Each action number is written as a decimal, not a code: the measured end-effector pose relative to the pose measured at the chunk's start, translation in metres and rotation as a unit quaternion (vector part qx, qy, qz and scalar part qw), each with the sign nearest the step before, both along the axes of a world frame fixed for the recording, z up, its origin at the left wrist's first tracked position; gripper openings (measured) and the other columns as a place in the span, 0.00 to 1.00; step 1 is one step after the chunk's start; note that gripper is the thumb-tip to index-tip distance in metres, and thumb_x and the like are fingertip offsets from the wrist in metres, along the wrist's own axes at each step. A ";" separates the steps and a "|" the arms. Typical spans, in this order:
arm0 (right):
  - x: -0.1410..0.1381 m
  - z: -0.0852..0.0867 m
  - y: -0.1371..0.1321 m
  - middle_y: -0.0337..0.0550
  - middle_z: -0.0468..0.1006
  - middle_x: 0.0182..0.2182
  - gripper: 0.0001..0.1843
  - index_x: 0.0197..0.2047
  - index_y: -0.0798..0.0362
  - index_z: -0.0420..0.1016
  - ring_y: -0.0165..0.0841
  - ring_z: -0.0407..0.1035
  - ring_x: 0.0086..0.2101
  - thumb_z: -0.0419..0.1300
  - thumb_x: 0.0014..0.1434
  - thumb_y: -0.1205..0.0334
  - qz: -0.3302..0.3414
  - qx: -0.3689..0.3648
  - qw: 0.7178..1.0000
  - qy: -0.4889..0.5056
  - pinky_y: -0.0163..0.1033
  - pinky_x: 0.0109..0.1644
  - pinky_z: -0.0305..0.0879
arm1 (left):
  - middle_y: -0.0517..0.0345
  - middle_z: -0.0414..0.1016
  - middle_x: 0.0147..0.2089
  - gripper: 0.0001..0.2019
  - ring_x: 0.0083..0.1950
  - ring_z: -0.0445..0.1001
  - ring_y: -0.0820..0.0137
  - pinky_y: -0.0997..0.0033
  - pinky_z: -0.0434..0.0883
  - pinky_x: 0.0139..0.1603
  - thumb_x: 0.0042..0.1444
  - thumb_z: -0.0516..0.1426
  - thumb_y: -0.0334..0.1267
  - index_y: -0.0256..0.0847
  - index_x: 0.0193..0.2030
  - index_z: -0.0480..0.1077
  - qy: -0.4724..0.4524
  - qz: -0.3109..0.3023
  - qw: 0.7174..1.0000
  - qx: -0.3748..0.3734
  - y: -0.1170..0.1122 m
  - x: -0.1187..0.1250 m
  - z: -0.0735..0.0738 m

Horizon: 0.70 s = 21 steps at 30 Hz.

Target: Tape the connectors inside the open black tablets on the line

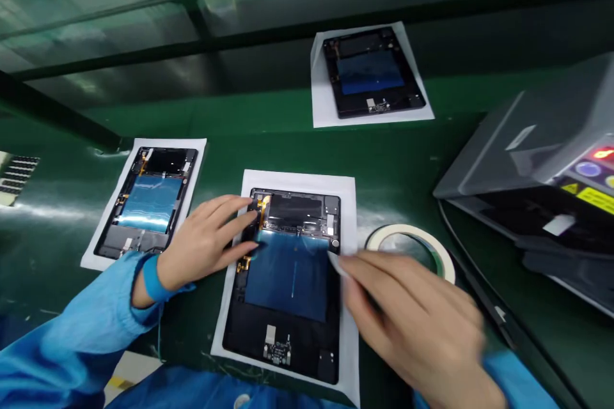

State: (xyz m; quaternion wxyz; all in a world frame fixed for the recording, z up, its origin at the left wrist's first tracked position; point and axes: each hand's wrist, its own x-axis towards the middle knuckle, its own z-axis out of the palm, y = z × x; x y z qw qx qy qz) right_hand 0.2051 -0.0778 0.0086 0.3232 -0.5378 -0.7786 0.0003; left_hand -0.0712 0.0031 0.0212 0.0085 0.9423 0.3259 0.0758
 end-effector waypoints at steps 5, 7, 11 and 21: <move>-0.065 -0.015 0.082 0.39 0.79 0.34 0.06 0.39 0.54 0.74 0.28 0.73 0.32 0.57 0.59 0.67 0.046 -0.005 0.999 -0.015 0.32 0.35 0.66 | 0.45 0.67 0.58 0.23 0.57 0.65 0.55 0.55 0.65 0.54 0.62 0.52 0.49 0.33 0.57 0.64 0.021 0.019 0.999 -0.042 0.016 0.001 -0.028; -0.076 -0.027 0.099 0.39 0.79 0.33 0.06 0.39 0.55 0.74 0.28 0.73 0.32 0.57 0.59 0.66 0.035 -0.007 0.999 -0.029 0.31 0.34 0.66 | 0.47 0.66 0.59 0.24 0.57 0.63 0.56 0.55 0.63 0.55 0.62 0.51 0.49 0.34 0.58 0.63 0.019 0.026 0.998 -0.055 0.014 0.001 -0.030; -0.076 -0.036 0.104 0.40 0.79 0.33 0.06 0.39 0.56 0.73 0.29 0.74 0.32 0.59 0.58 0.68 0.047 0.007 0.998 -0.046 0.32 0.35 0.67 | 0.48 0.63 0.62 0.23 0.59 0.61 0.57 0.55 0.60 0.56 0.63 0.50 0.49 0.35 0.58 0.63 0.021 0.027 0.996 -0.080 0.014 -0.001 -0.031; -0.077 -0.038 0.100 0.40 0.80 0.34 0.09 0.40 0.55 0.73 0.29 0.74 0.33 0.63 0.54 0.69 0.059 0.001 0.993 -0.099 0.32 0.40 0.68 | 0.49 0.63 0.62 0.23 0.58 0.60 0.57 0.55 0.59 0.55 0.64 0.49 0.48 0.34 0.59 0.62 -0.005 0.026 0.995 -0.095 0.015 -0.001 -0.034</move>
